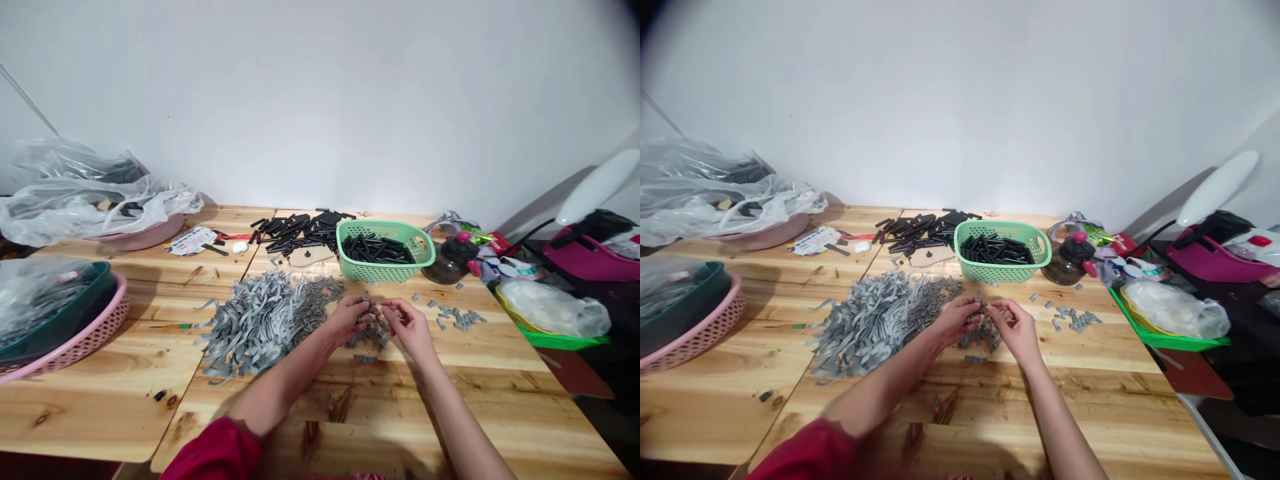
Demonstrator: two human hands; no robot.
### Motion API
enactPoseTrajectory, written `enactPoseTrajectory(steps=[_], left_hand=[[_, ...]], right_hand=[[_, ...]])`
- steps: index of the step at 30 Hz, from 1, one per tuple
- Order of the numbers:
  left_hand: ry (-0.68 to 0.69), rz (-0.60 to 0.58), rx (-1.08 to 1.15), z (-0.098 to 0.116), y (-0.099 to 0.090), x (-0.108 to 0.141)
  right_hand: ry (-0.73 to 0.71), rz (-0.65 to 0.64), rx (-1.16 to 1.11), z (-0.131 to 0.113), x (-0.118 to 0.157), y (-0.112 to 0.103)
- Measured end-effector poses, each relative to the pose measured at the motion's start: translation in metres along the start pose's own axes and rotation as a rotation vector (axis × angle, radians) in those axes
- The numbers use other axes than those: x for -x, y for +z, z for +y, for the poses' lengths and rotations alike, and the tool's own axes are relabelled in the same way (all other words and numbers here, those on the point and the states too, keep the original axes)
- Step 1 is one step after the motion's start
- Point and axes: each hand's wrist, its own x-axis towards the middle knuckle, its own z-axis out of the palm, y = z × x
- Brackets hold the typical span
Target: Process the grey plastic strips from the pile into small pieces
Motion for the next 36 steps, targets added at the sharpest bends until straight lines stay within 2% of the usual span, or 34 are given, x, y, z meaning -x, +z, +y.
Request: enactPoseTrajectory(steps=[4,8,11,13,16,19,21,24,26,30,33,36], left_hand=[[0.067,-0.001,-0.082,-0.005,0.004,0.003],[0.105,0.055,-0.147,-0.009,0.007,0.001],[0.102,0.118,-0.111,-0.004,0.005,0.004],[0.064,0.154,-0.037,0.001,0.001,0.011],[-0.015,0.132,-0.01,0.005,-0.008,0.025],[-0.003,0.151,-0.064,-0.001,-0.013,0.04],[0.063,0.135,-0.206,-0.008,-0.012,0.049],[0.146,0.037,-0.44,-0.014,-0.009,0.058],[0.197,0.02,-0.525,-0.013,-0.009,0.061],[0.261,0.115,-0.464,-0.007,-0.015,0.062],[0.299,0.124,-0.347,-0.01,-0.019,0.06],[0.331,0.123,-0.289,-0.017,-0.019,0.058]], right_hand=[[0.031,0.004,-0.029,0.005,0.0,0.004],[0.027,0.048,-0.058,0.003,0.001,0.004],[0.041,0.076,-0.105,-0.003,0.001,-0.004],[0.066,0.052,-0.173,-0.007,0.001,-0.013],[0.105,-0.025,-0.33,-0.01,0.001,-0.025],[0.086,-0.1,-0.353,-0.011,0.003,-0.028],[0.041,-0.171,-0.276,-0.011,0.007,-0.023],[-0.061,-0.286,-0.098,-0.013,0.013,-0.012],[-0.149,-0.287,-0.012,-0.014,0.015,-0.005],[-0.367,-0.172,-0.041,-0.012,0.018,0.004],[-0.511,-0.167,0.026,-0.004,0.021,0.013],[-0.552,-0.187,0.051,0.002,0.026,0.022]])
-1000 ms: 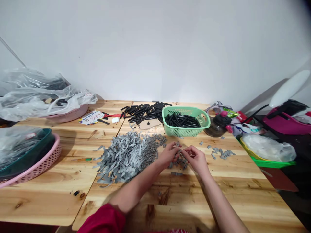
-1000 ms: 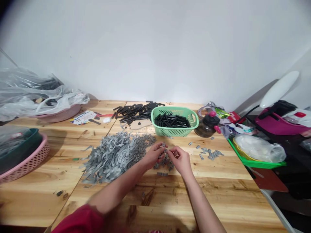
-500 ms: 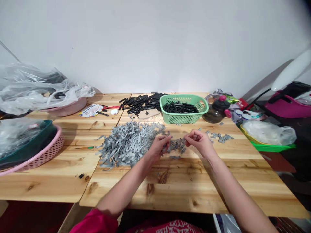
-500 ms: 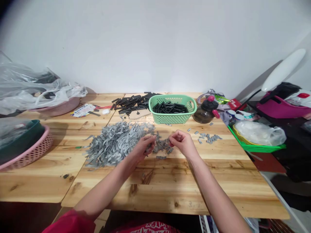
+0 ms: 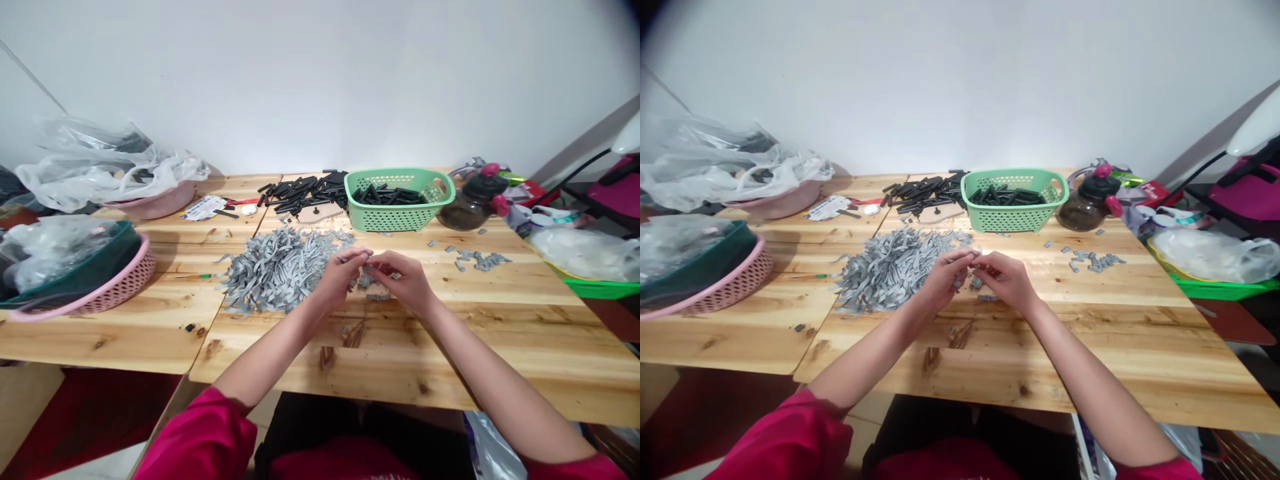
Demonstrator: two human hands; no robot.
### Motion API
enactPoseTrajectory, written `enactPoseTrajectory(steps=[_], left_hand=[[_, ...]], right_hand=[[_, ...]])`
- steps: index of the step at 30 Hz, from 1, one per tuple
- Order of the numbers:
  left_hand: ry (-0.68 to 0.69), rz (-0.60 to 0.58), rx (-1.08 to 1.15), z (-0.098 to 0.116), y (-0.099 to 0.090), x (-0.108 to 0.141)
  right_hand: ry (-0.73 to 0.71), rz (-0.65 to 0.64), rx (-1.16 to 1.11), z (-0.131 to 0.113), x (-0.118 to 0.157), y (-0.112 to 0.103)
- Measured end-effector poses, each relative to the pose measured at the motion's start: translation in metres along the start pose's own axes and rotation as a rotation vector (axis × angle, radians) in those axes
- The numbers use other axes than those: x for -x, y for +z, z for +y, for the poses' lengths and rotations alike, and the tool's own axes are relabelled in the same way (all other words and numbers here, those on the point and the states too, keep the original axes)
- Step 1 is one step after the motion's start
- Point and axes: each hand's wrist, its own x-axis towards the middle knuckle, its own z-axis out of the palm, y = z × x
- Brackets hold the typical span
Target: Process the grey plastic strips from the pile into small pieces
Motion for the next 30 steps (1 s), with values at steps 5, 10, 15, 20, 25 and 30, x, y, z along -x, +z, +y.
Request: enactPoseTrajectory(steps=[5,10,15,20,25,30], left_hand=[[0.011,0.053,-0.012,-0.006,0.0,0.001],[0.066,0.142,-0.049,-0.01,-0.002,0.003],[0.183,0.189,-0.056,-0.011,0.002,0.009],[0.091,0.206,-0.034,-0.008,0.001,0.01],[0.057,0.202,-0.029,-0.009,-0.001,0.008],[0.087,0.185,-0.078,-0.012,0.001,0.009]], right_hand=[[0.22,0.02,-0.227,0.005,0.004,0.002],[0.391,0.05,-0.365,0.009,0.009,0.0],[0.412,0.053,-0.353,0.005,0.012,0.008],[0.47,0.136,-0.426,0.005,0.012,0.013],[0.552,0.196,-0.497,0.009,0.014,0.011],[0.599,0.24,-0.531,0.008,0.013,0.011]])
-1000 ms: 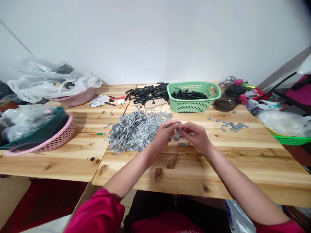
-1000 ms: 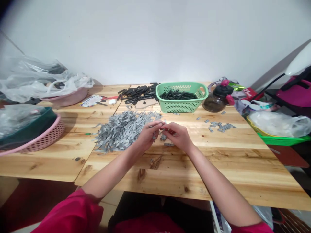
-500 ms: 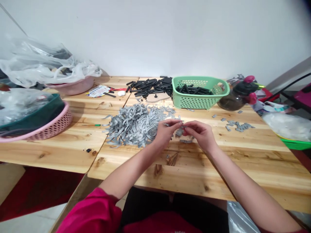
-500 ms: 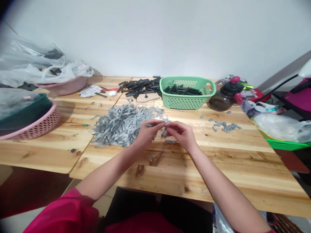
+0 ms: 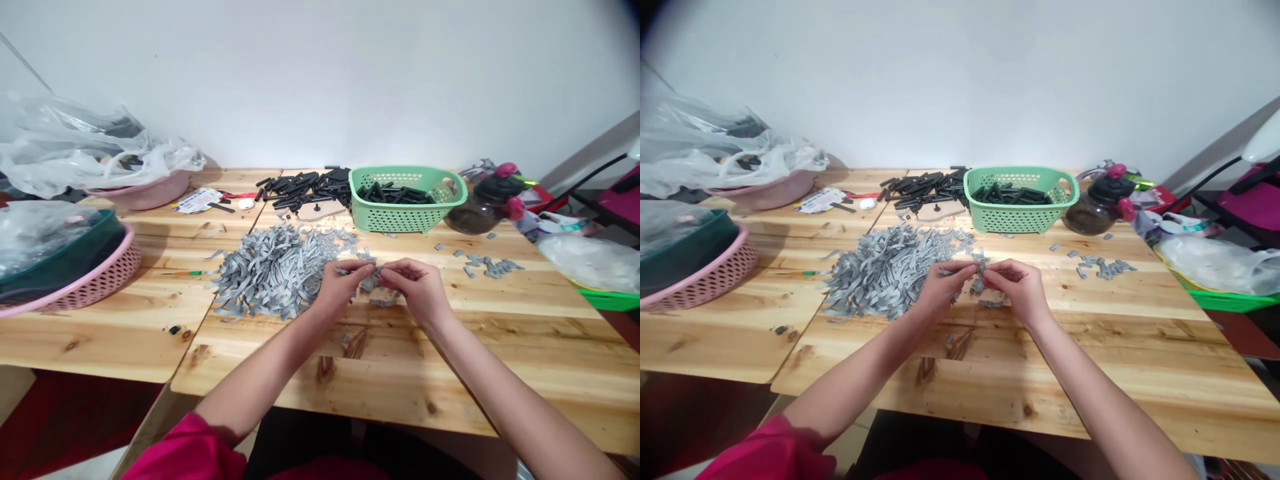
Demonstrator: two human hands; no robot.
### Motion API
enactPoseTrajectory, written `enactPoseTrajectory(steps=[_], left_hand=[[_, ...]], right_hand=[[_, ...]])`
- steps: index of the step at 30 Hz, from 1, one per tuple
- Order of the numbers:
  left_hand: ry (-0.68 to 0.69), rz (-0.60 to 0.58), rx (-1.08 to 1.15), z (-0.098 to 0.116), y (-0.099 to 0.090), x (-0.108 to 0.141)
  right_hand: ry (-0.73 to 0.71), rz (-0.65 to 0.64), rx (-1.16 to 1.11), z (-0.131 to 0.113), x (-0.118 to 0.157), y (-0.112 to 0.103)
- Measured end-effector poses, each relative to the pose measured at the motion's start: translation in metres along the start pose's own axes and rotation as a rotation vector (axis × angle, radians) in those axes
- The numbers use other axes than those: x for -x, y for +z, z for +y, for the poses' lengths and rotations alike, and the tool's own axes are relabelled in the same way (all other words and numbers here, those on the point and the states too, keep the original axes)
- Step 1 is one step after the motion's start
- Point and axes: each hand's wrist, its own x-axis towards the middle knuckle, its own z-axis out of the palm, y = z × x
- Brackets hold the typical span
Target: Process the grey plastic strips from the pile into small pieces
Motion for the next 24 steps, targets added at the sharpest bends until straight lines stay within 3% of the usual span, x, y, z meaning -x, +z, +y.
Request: enactPoseTrajectory(steps=[4,18,24], left_hand=[[0.04,-0.033,0.016,0.0,0.001,0.002],[0.311,-0.071,-0.259,0.001,0.0,0.008],[0.274,-0.059,-0.209,0.0,0.002,0.007]], right_hand=[[0.0,-0.058,0.01,-0.004,0.002,0.002],[-0.049,-0.033,0.089,-0.006,0.006,0.004],[-0.092,0.003,0.12,-0.001,0.011,0.007]])
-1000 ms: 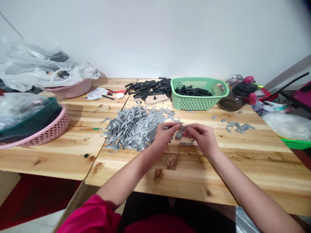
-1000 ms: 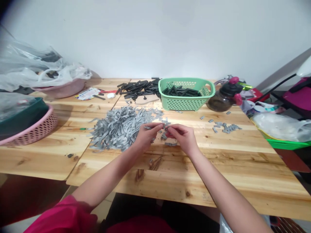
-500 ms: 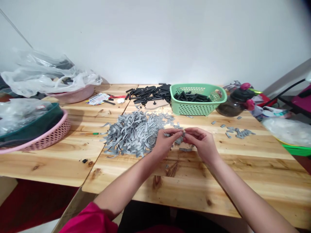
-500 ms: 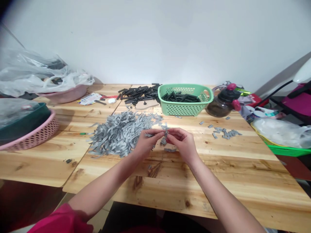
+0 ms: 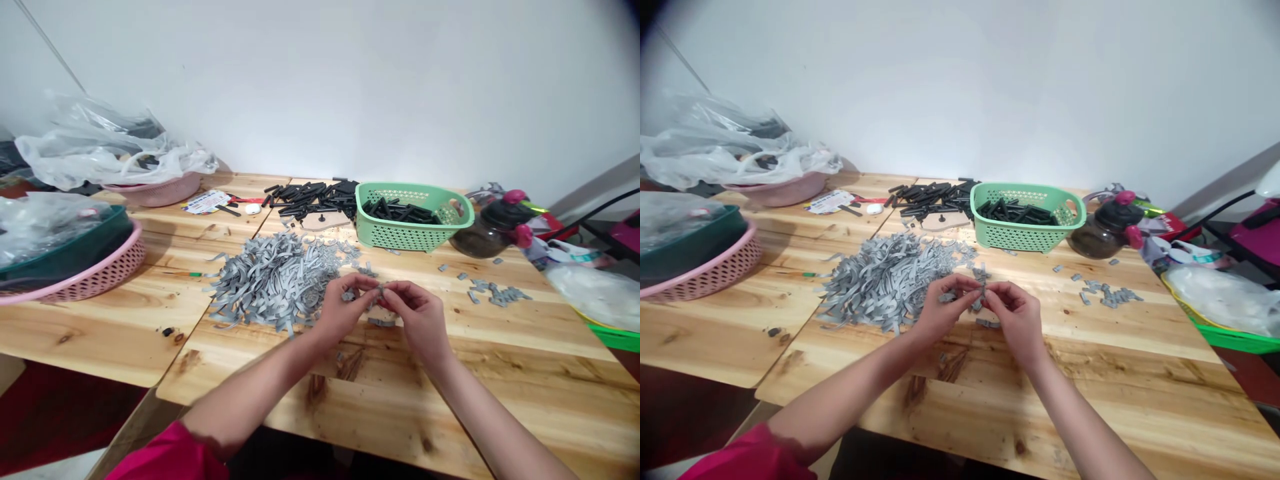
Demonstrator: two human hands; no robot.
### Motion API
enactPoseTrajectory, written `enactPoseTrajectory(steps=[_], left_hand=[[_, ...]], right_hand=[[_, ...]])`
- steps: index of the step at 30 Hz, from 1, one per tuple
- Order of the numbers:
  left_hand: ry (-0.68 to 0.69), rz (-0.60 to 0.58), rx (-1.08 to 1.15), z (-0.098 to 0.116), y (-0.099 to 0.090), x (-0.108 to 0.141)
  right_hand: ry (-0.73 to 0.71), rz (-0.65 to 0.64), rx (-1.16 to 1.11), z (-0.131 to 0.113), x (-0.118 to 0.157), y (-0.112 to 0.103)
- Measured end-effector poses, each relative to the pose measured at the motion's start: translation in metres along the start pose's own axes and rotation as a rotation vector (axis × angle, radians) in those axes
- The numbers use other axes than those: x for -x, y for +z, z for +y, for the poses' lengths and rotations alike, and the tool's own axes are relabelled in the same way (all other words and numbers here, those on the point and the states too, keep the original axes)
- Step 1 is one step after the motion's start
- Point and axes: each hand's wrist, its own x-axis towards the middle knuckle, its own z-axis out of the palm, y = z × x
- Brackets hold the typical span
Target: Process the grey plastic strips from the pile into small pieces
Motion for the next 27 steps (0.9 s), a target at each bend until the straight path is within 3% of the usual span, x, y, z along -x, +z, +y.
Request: enactPoseTrajectory(steps=[5,12,20,27], left_hand=[[-0.053,-0.026,0.075,-0.005,0.002,0.001],[-0.098,0.045,0.152,0.001,0.002,0.002],[0.007,0.057,0.024,0.008,-0.001,0.002],[0.103,0.033,-0.026,0.003,-0.001,0.003]], right_hand=[[-0.021,0.021,-0.04,0.0,0.003,0.005],[0.057,0.003,-0.114,0.002,0.002,-0.003],[0.114,-0.017,-0.116,-0.005,0.002,-0.001],[0.069,-0.017,-0.047,-0.012,0.007,0.0]])
